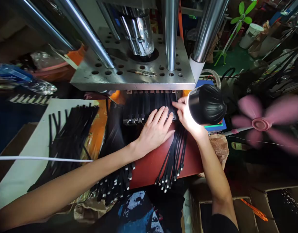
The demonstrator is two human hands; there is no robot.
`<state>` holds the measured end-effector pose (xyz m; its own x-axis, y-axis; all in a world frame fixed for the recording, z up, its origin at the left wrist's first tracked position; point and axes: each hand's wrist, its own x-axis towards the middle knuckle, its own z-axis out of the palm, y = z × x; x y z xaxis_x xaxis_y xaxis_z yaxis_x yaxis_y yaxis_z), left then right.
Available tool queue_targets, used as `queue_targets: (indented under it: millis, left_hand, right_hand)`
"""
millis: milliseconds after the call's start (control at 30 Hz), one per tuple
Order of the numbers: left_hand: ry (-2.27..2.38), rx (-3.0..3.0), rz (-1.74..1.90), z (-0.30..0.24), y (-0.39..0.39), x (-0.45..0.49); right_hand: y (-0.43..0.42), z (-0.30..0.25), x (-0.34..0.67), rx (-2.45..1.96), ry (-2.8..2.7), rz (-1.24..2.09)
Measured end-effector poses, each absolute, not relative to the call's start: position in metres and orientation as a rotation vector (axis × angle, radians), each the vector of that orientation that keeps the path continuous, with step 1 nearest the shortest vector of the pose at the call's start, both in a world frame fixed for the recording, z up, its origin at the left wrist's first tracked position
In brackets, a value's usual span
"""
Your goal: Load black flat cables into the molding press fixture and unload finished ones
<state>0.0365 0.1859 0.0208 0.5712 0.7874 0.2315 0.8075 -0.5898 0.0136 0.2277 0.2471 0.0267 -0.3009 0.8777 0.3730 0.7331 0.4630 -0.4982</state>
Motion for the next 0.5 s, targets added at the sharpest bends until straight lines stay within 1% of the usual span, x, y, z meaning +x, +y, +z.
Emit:
queue_targets:
  millis: [133,267,367,500]
  left_hand:
    - [-1.457,-2.744,-0.309,0.032,0.210,0.033]
    - [-1.512,-2.766,-0.316,0.045,0.251,0.031]
    - [-1.542,-2.771,-0.316,0.048,0.276,0.032]
    - [-1.686,-2.765,-0.394,0.043,0.306,0.033]
  right_hand:
    - [0.237,0.033,0.224,-1.527,-2.320,0.174]
    - [0.266,0.044,0.202,-1.771,-2.358,0.066]
    - [0.289,0.048,0.190,-1.879,-2.404,0.049]
    - [0.321,0.044,0.184,-1.844,-2.406,0.123]
